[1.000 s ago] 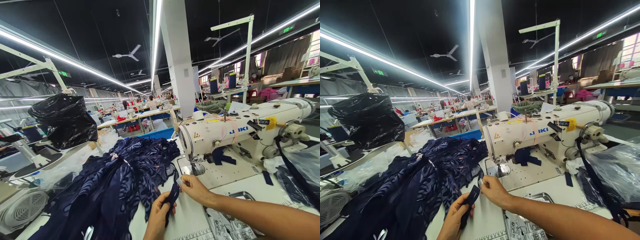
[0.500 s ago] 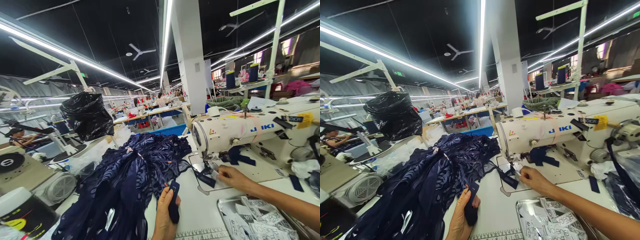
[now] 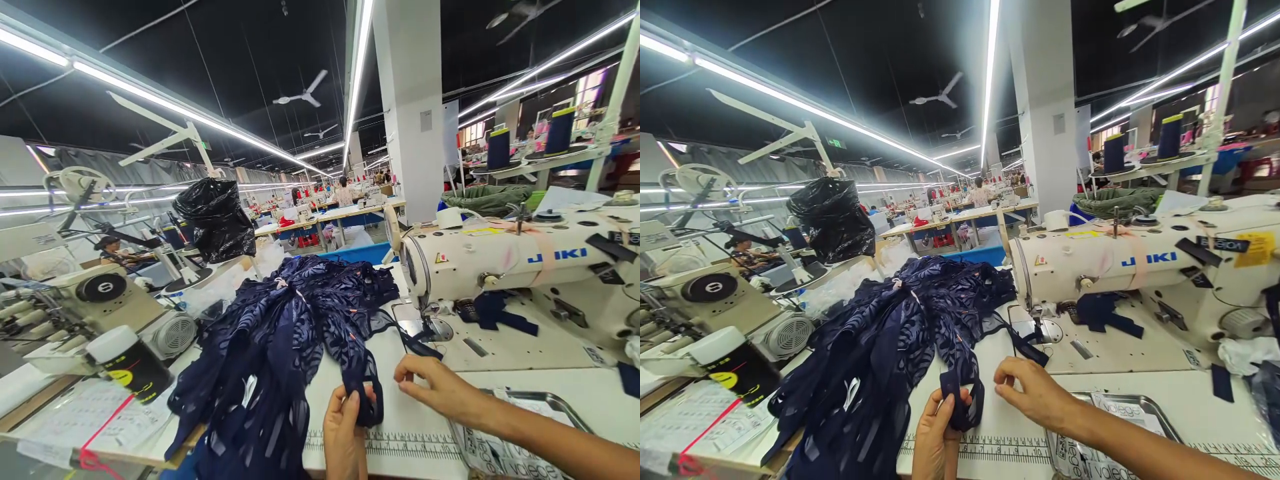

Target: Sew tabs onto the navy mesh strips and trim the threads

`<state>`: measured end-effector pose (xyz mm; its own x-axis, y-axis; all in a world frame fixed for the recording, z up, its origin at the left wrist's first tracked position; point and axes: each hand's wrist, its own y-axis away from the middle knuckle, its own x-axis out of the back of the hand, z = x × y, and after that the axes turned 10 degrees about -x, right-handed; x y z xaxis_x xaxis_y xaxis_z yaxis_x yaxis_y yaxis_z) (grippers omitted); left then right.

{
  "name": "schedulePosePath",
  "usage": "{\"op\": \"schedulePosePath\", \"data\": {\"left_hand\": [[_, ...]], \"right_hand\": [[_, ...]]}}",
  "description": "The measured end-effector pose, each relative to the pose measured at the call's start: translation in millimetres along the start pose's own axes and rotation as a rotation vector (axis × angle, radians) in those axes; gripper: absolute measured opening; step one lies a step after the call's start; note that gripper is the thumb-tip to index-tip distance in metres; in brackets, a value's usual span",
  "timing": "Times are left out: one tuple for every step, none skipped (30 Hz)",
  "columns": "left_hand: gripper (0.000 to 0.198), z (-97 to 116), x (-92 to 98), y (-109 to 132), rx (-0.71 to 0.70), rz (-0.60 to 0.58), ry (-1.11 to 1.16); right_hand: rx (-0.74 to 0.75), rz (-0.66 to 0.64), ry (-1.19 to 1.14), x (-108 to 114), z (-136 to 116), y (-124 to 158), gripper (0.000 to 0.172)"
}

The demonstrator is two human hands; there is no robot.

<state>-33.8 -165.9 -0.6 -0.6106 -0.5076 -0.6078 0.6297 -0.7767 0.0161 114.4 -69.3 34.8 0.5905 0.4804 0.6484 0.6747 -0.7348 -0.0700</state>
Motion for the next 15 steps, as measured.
{"op": "schedulePosePath", "data": {"left_hand": [[0.035,-1,0.2,2,-0.019,0.008,-0.012],[0.034,-2,0.2,4,-0.038,0.014,-0.024],[0.034,-3,0.2,6,-0.057,0.019,-0.035],[0.033,-4,0.1,8,-0.079,0.024,-0.044],[0.032,-5,-0.2,9,-0.099,0.028,-0.053],[0.032,-5,-0.6,11,-0.112,0.028,-0.062],[0.032,-5,-1.1,12,-0.121,0.028,-0.070],[0.031,-5,-1.7,13,-0.127,0.027,-0.073],[0.031,-5,-2.3,14,-0.131,0.028,-0.074],[0.030,-5,-2.9,15,-0.133,0.029,-0.072],[0.030,-5,-3.5,16,-0.135,0.033,-0.070],[0.030,-4,-3.9,17,-0.135,0.037,-0.067],[0.030,-4,-4.1,18,-0.135,0.041,-0.064],[0.030,-4,-4.0,18,-0.135,0.045,-0.063],[0.030,-3,-3.7,19,-0.133,0.046,-0.063]], "right_hand": [[0.015,-0.010,-0.009,-5,-4,0,0.013],[0.023,-0.020,-0.015,-9,-8,0,0.012],[0.023,-0.030,-0.020,-13,-11,0,0.012],[0.021,-0.036,-0.024,-16,-13,1,0.012],[0.018,-0.041,-0.030,-19,-15,2,0.012],[0.015,-0.048,-0.039,-21,-16,3,0.012],[0.014,-0.058,-0.051,-23,-16,5,0.012],[0.011,-0.070,-0.063,-25,-16,6,0.011],[0.007,-0.084,-0.072,-27,-15,7,0.011],[0.001,-0.096,-0.080,-28,-14,8,0.010],[-0.007,-0.110,-0.086,-30,-13,9,0.010],[-0.014,-0.122,-0.086,-31,-11,10,0.010],[-0.019,-0.132,-0.081,-32,-10,11,0.010],[-0.023,-0.142,-0.071,-33,-9,11,0.009],[-0.024,-0.150,-0.057,-33,-7,11,0.009]]}}
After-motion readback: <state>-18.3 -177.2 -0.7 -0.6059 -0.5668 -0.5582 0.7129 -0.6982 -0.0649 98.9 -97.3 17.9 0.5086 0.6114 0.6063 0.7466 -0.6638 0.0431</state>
